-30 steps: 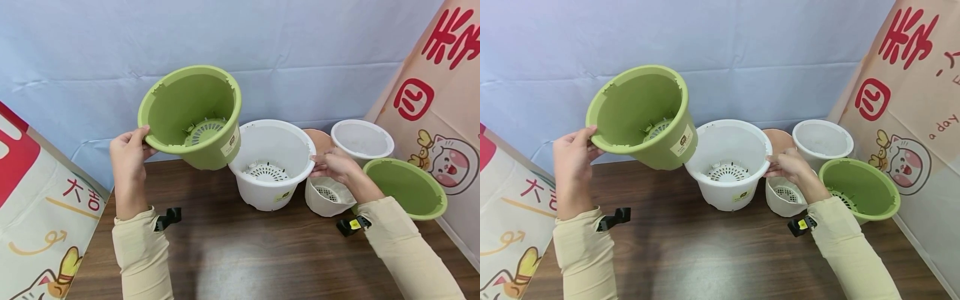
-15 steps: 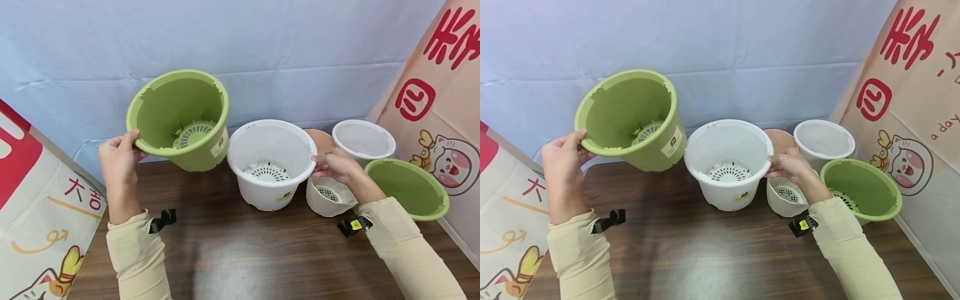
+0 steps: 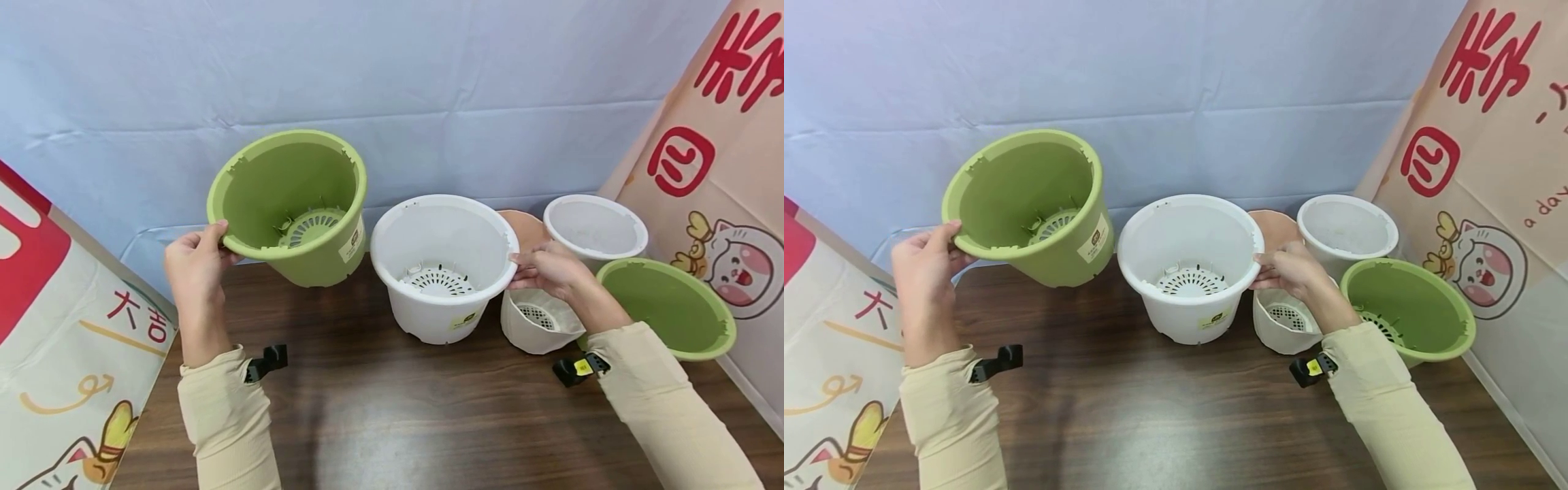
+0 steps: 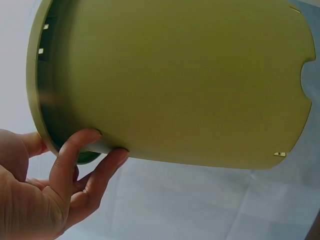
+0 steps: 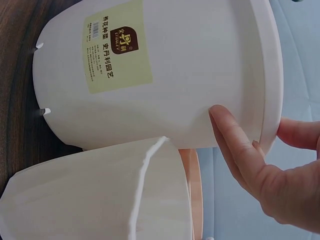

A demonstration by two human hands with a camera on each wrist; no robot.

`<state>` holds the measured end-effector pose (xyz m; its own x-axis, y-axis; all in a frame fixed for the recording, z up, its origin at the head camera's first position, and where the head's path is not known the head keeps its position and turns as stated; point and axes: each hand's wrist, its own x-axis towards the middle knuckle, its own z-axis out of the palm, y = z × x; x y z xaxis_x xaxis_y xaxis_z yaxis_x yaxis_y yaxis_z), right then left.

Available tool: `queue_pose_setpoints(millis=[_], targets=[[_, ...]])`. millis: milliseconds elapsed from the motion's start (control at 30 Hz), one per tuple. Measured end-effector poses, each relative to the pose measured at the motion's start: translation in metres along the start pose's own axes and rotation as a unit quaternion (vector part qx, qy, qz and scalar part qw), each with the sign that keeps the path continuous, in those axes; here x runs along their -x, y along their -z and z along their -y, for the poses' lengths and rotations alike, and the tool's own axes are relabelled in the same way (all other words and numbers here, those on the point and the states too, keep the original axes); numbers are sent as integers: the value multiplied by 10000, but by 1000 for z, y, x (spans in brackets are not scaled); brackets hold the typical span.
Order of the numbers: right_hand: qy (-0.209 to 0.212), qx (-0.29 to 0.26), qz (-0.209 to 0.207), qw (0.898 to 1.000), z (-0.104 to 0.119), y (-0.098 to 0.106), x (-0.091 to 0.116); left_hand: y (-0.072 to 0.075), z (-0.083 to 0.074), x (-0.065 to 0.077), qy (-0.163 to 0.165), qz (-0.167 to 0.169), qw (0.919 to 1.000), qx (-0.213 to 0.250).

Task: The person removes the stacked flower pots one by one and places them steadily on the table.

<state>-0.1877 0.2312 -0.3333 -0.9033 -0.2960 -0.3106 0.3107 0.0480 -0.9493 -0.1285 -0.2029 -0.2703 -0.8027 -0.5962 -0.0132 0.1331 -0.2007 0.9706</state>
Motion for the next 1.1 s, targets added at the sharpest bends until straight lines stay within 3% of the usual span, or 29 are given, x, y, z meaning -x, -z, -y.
queue_pose_setpoints(millis=[200,467,700,933,1100], targets=[[15,-16,0,10000,0,0,1,1,15,-5,89,-150,9975,-678],[-5,-35,-8,10000,1,0,2,5,42,-14,173,-58,9904,-1373],[-19,-59,-3,10000,1,0,2,12,69,-25,366,12,9771,-2098],[-23,-67,-7,10000,0,1,1,17,91,-32,801,211,9682,-2361],[-26,-62,7,10000,0,0,1,19,102,-34,868,344,9671,-2368]])
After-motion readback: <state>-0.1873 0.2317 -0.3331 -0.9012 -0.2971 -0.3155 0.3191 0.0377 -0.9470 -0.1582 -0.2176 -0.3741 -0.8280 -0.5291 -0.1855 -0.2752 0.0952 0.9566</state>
